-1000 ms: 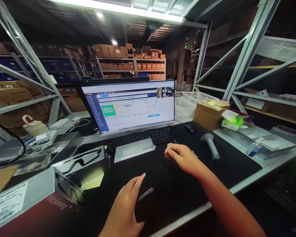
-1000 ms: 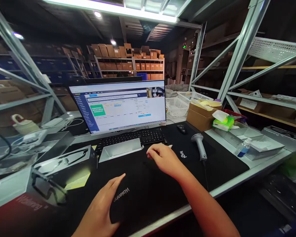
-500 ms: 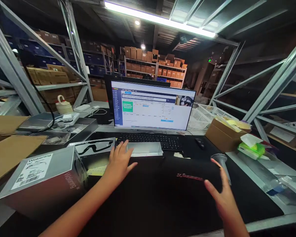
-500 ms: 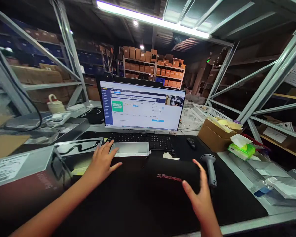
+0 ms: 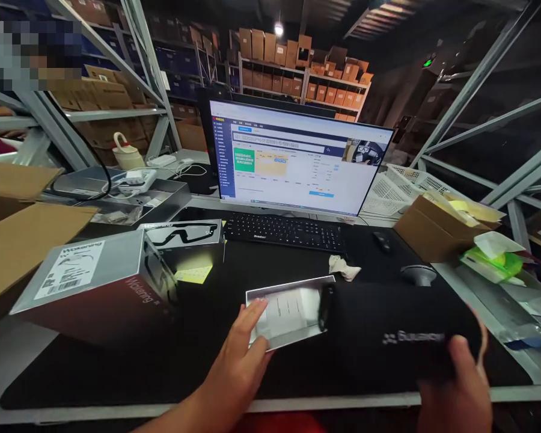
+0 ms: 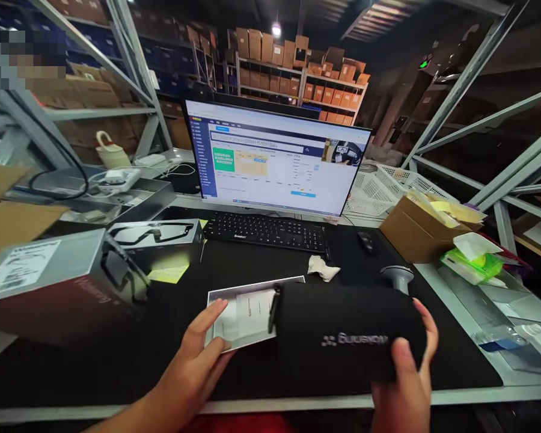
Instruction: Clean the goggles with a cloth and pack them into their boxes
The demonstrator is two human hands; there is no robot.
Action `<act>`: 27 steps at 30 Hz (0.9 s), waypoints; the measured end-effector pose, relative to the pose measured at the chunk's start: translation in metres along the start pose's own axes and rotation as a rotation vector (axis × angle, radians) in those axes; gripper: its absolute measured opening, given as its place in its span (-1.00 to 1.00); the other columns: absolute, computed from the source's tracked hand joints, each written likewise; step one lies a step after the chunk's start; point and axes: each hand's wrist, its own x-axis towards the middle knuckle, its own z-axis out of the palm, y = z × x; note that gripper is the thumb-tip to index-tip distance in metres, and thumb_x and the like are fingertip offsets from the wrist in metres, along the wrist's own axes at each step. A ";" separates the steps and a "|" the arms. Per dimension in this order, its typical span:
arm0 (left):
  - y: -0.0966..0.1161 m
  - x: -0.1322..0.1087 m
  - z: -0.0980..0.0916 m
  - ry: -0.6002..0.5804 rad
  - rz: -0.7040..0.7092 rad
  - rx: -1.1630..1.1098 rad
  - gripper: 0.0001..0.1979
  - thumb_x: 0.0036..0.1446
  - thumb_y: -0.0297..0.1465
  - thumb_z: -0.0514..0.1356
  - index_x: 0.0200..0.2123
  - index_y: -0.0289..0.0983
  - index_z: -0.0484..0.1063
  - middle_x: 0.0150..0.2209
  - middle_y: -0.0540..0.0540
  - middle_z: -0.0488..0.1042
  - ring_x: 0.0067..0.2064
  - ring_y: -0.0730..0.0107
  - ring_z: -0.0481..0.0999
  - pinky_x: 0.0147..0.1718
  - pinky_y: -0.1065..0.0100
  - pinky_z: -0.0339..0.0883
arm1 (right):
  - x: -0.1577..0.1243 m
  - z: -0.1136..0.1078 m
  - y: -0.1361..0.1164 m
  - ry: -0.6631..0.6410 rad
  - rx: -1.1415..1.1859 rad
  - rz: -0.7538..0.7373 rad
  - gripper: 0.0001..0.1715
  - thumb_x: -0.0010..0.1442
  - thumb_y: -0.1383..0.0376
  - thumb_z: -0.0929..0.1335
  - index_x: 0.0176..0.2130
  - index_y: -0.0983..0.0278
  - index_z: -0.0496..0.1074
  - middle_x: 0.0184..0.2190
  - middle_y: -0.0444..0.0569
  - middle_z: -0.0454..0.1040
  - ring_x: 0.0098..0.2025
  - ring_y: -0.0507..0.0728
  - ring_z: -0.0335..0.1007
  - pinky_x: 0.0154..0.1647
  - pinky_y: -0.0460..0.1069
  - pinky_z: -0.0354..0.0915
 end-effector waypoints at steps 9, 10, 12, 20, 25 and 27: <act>0.007 -0.026 0.018 0.189 -0.196 -0.176 -0.71 0.19 -0.60 0.19 -0.06 -0.25 0.25 0.37 -0.36 -0.05 0.34 -0.05 0.24 0.17 0.00 0.40 | 0.018 0.082 -0.062 -0.217 -0.257 -0.105 -0.49 0.31 -0.04 0.29 0.09 0.21 0.28 -0.03 0.14 0.47 0.00 0.33 0.43 -0.07 0.17 0.38; 0.004 -0.027 0.020 0.245 -0.213 -0.204 -0.65 0.18 -0.59 0.22 -0.02 -0.24 0.22 0.36 -0.37 -0.03 0.33 -0.05 0.25 0.15 -0.02 0.42 | 0.019 0.088 -0.063 -0.227 -0.355 -0.135 -0.55 0.32 -0.03 0.29 0.02 0.22 0.34 -0.10 0.14 0.49 -0.03 0.35 0.43 -0.11 0.19 0.38; -0.002 -0.027 0.023 0.304 -0.243 -0.247 -0.50 0.17 -0.58 0.26 0.10 -0.22 0.14 0.34 -0.38 0.03 0.31 -0.03 0.29 0.12 -0.05 0.45 | 0.019 0.098 -0.063 -0.230 -0.541 -0.229 -0.64 0.32 0.00 0.30 -0.15 0.23 0.45 -0.21 0.16 0.51 -0.07 0.40 0.40 -0.15 0.24 0.36; -0.003 -0.013 0.010 0.041 -0.028 0.112 -0.54 0.23 -0.50 0.19 0.19 -0.22 0.31 0.25 -0.24 0.33 0.32 0.00 0.27 0.12 0.08 0.44 | 0.032 0.094 -0.047 -0.443 -0.721 -0.446 -0.61 0.26 0.06 0.40 -0.45 0.27 0.57 0.20 0.23 0.39 0.28 0.52 0.18 0.13 0.42 0.28; -0.013 -0.022 -0.004 0.143 -0.063 0.170 -0.46 0.19 -0.50 0.21 0.24 -0.23 0.25 0.42 -0.25 -0.02 0.40 0.00 0.09 0.32 -0.02 0.12 | 0.038 0.032 -0.017 -0.416 -0.340 -0.351 -0.69 0.27 0.01 0.37 -0.23 0.11 0.63 0.13 0.04 0.49 0.15 0.39 0.42 0.15 0.32 0.36; -0.021 -0.029 -0.015 0.330 -0.099 0.270 -0.36 0.13 -0.53 0.27 0.25 -0.15 0.21 0.46 -0.17 -0.15 0.44 0.08 -0.02 0.40 -0.03 -0.11 | 0.034 0.017 0.005 -0.240 -0.262 -0.271 -0.69 0.19 0.02 0.42 -0.11 0.07 0.60 0.06 0.01 0.55 0.07 0.41 0.49 0.08 0.32 0.41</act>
